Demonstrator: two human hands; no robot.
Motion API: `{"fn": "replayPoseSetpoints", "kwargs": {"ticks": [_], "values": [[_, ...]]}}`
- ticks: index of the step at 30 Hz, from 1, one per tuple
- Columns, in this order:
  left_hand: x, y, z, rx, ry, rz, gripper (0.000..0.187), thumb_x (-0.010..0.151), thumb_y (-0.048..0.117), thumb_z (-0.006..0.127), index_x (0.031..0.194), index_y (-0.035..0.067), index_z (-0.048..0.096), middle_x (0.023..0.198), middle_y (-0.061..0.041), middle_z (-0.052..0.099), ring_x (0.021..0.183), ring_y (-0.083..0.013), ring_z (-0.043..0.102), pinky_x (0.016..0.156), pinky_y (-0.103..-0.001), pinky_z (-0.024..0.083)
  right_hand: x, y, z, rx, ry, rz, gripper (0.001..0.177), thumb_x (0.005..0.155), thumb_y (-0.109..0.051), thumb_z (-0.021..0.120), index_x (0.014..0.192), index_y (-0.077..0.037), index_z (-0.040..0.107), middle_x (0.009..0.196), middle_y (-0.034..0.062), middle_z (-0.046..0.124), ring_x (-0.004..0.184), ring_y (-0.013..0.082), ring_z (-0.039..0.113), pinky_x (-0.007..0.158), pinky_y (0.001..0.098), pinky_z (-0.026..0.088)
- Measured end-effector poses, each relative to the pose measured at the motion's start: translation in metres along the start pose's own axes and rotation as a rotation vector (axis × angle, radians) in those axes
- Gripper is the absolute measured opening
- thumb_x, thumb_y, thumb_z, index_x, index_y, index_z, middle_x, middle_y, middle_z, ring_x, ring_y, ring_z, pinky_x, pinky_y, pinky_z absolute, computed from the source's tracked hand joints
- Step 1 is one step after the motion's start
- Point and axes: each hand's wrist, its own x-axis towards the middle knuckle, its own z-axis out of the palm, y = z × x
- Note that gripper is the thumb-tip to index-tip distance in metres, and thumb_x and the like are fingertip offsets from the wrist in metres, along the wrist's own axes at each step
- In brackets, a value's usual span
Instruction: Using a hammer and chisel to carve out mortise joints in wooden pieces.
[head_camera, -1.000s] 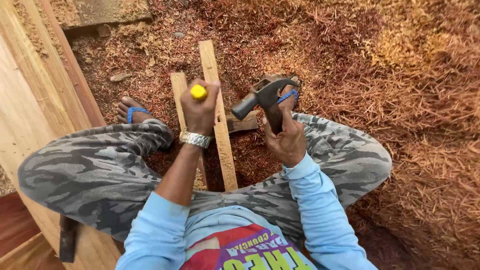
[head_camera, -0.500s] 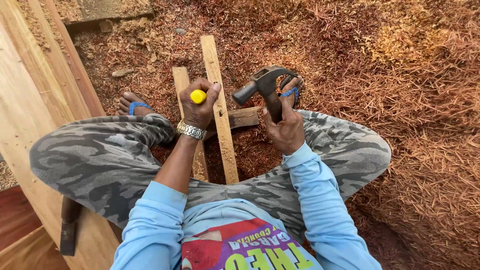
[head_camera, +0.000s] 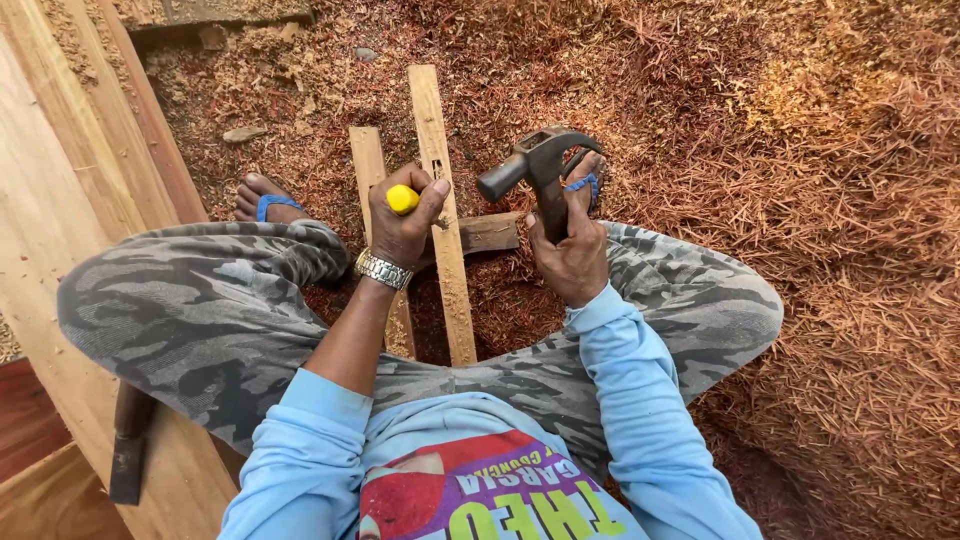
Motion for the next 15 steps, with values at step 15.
{"fn": "replayPoseSetpoints", "kwargs": {"ticks": [15], "values": [[-0.0001, 0.0052, -0.002, 0.025, 0.024, -0.037, 0.029, 0.097, 0.019, 0.073, 0.076, 0.008, 0.056, 0.064, 0.002, 0.061, 0.056, -0.0047, 0.055, 0.051, -0.023, 0.046, 0.0017, -0.0063, 0.0013, -0.031, -0.039, 0.06, 0.021, 0.097, -0.012, 0.074, 0.108, -0.003, 0.058, 0.082, 0.0129, 0.073, 0.066, 0.0246, 0.075, 0.055, 0.0366, 0.055]]}}
